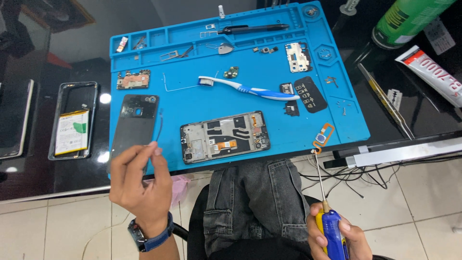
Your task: The person disassembles a smartphone, using tweezers to remove a small internal component. They then use a soldering iron to work on a detached ribbon cable and the phone's motherboard, before placing the tools and parts back on the blue work mat.
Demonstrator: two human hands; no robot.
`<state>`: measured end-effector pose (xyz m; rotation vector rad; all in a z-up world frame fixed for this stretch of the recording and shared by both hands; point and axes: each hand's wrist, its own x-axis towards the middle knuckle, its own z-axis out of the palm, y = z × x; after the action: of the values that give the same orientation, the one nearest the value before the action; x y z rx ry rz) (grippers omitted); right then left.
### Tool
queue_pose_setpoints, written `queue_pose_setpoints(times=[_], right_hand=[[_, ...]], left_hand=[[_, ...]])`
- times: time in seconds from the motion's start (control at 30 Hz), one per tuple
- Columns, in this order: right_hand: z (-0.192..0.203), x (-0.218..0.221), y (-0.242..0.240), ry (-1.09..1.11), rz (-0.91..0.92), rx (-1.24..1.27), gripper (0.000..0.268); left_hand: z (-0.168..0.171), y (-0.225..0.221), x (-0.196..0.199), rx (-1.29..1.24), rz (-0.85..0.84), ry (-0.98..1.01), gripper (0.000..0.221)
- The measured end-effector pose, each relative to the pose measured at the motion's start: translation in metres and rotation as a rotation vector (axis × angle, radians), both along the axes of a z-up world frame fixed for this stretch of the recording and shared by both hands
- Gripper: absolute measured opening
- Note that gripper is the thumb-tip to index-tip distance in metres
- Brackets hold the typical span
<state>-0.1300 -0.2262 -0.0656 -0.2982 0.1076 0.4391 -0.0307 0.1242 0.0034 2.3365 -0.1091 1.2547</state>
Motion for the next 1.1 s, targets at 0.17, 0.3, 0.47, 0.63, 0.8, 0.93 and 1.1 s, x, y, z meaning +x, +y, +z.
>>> queue_pose_setpoints(times=[0.17,0.3,0.47,0.63,0.8,0.93,1.1], right_hand=[[-0.008,0.004,0.006,0.009,0.002,-0.084,0.045],[-0.01,0.004,0.015,-0.01,0.024,-0.127,0.046],[-0.004,0.001,0.026,0.052,-0.007,-0.195,0.046],[-0.006,0.001,0.029,0.031,-0.009,-0.264,0.05],[-0.009,0.002,0.034,0.084,0.049,-0.21,0.049],[-0.007,0.002,0.036,0.033,0.076,-0.22,0.05],[-0.01,0.0,0.027,0.01,0.103,-0.239,0.051]], left_hand=[[-0.005,0.031,-0.006,0.199,0.031,0.094,0.008],[-0.004,0.033,-0.01,0.363,0.067,0.2,0.015],[0.002,0.027,-0.006,0.43,0.006,0.246,0.025],[0.006,0.012,-0.009,0.41,-0.011,0.248,0.043],[0.021,-0.03,-0.007,0.34,-0.192,0.208,0.039],[0.02,-0.056,-0.002,0.319,-0.29,0.193,0.034],[0.008,-0.072,0.002,0.448,-0.321,0.22,0.045]])
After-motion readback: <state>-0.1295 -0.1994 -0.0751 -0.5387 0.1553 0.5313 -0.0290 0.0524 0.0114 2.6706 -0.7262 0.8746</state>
